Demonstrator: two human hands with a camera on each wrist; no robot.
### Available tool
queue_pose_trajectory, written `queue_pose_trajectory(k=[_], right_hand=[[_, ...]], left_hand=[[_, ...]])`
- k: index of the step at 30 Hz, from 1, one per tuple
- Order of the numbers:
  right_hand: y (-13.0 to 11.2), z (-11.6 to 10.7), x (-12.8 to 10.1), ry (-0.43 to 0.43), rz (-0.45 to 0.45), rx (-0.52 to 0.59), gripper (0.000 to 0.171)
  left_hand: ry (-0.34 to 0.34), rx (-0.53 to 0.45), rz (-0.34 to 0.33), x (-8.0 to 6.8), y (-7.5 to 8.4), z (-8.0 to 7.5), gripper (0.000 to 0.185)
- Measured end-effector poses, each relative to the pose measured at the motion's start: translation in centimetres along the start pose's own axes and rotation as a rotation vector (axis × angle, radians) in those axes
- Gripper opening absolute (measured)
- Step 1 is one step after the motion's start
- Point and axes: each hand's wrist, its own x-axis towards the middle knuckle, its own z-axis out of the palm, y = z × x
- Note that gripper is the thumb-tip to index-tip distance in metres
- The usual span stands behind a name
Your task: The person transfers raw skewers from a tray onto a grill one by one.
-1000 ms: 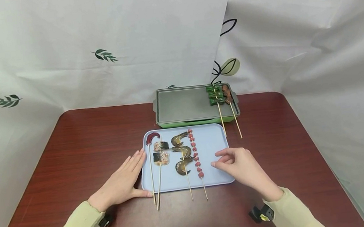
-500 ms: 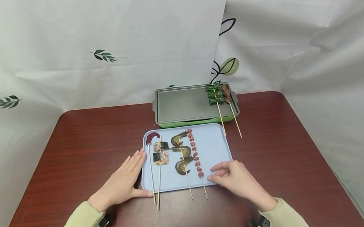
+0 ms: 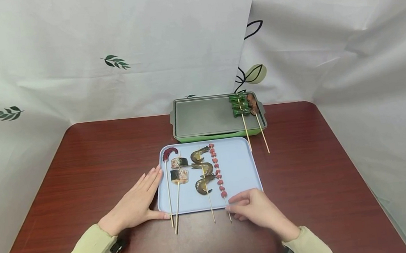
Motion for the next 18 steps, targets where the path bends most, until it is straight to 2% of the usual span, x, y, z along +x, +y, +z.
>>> queue_pose_trajectory(k=[5,18], right_hand=[[0.4,0.5,0.12,-0.025,0.024,0.076,0.038],[0.68,0.79,0.33,-0.042,0.049,0.191,0.043]], left_hand=[[0.015,0.0,0.008,-0.06,-0.05,0.14,0.126],[-0.023,0.026,-0.009,0.12,-0.06,0.04,0.128]])
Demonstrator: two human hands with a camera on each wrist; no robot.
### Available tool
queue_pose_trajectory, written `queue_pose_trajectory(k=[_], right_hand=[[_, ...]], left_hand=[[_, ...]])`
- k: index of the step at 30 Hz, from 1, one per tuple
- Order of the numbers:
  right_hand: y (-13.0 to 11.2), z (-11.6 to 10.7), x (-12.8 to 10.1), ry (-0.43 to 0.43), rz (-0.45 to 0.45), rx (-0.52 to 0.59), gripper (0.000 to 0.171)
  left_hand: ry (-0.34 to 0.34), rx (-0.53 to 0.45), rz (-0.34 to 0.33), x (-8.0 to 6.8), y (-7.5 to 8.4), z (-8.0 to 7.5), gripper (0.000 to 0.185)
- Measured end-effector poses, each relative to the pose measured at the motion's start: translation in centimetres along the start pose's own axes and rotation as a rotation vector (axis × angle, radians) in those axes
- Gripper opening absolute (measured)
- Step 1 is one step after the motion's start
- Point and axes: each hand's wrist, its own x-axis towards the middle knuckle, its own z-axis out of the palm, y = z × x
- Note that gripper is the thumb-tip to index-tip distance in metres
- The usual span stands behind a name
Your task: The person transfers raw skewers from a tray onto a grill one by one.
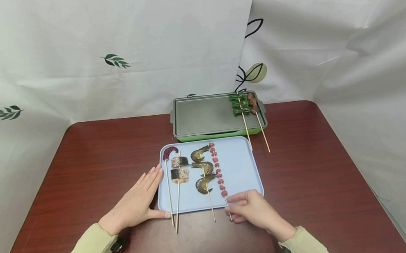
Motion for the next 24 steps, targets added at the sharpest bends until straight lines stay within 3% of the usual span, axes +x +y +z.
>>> queue_pose_trajectory(k=[24], right_hand=[[-0.21,-0.51,-0.07,0.063,-0.064,-0.006,0.039]], left_hand=[[-0.002,-0.01,0.004,0.06,-0.19,0.16,0.128]])
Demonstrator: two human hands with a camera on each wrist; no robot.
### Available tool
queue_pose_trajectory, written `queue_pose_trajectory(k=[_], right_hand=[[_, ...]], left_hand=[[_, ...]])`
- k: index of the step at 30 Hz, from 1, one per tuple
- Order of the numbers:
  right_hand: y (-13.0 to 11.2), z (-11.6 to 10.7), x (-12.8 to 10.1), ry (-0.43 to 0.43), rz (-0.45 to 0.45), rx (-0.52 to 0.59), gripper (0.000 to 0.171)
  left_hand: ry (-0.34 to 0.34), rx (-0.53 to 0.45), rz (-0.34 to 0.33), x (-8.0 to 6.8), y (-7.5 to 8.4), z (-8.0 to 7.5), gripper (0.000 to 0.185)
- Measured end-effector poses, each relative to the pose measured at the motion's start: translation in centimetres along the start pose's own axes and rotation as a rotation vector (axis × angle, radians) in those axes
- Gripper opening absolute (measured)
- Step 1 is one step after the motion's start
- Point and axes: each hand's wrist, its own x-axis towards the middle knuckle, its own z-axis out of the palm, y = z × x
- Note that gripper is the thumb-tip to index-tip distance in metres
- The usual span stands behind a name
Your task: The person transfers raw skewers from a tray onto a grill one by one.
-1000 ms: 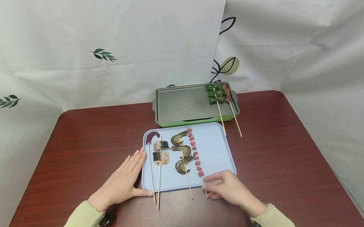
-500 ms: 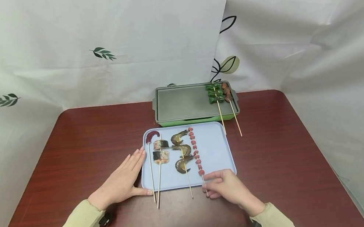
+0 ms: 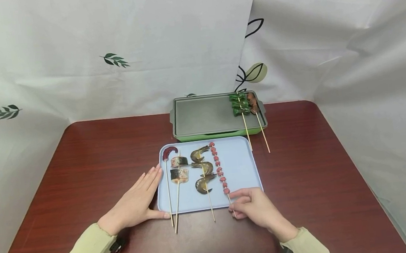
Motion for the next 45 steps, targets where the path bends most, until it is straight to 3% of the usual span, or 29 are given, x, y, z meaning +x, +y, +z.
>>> queue_pose_trajectory(k=[26,45], right_hand=[[-0.3,-0.6,-0.8,-0.003,-0.069,-0.041,0.035],[-1.5,-1.3,-1.8,-0.009,-0.168,-0.12,0.033]], left_hand=[[0.009,-0.001,0.005,-0.1,0.0,0.1,0.128],[0.01,0.003,0.005,-0.1,0.0,0.0,0.127]])
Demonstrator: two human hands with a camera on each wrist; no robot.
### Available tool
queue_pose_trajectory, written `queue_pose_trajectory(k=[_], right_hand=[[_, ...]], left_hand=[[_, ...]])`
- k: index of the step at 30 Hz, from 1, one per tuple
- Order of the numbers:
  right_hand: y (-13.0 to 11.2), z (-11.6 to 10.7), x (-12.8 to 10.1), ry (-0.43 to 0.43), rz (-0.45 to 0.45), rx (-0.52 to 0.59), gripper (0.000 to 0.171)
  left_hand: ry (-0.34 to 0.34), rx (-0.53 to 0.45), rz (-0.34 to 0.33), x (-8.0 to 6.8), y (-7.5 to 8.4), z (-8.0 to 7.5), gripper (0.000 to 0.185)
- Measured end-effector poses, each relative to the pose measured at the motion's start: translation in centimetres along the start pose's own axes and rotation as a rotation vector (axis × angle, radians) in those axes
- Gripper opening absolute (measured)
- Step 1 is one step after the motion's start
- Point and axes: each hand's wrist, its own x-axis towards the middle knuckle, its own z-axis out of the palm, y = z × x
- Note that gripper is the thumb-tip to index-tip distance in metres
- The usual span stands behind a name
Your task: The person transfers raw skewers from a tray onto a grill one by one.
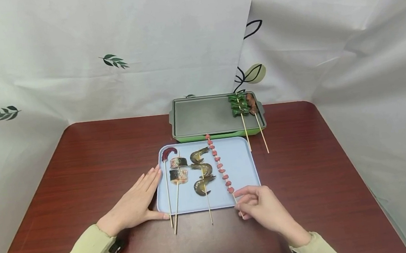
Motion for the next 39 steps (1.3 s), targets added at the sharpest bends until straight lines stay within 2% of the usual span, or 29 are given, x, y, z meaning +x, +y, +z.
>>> queue_pose_trajectory(k=[9,17,26,31,39], right_hand=[[-1.4,-0.3,0.4,0.034,-0.069,-0.044,0.033],[-3.9,-1.2,1.8,0.14,-0.08,-0.126,0.03],[-6.3,-3.3,3.8,0.254,-0.129,-0.232,0.026],[-7.1,-4.8,5.7,0.271,-0.098,-0.202,0.028],[-7.0,-7.0,8.9,0.222,-0.002,-0.14,0.035]], left_hand=[[0.003,0.001,0.003,0.1,0.0,-0.2,0.127],[-0.009,-0.009,-0.005,0.1,0.1,-0.1,0.126],[-0.006,0.002,-0.001,0.0,0.1,-0.2,0.127],[-0.01,0.003,-0.004,0.0,0.1,-0.2,0.127],[-0.017,-0.008,-0.014,-0.1,0.2,-0.1,0.126]])
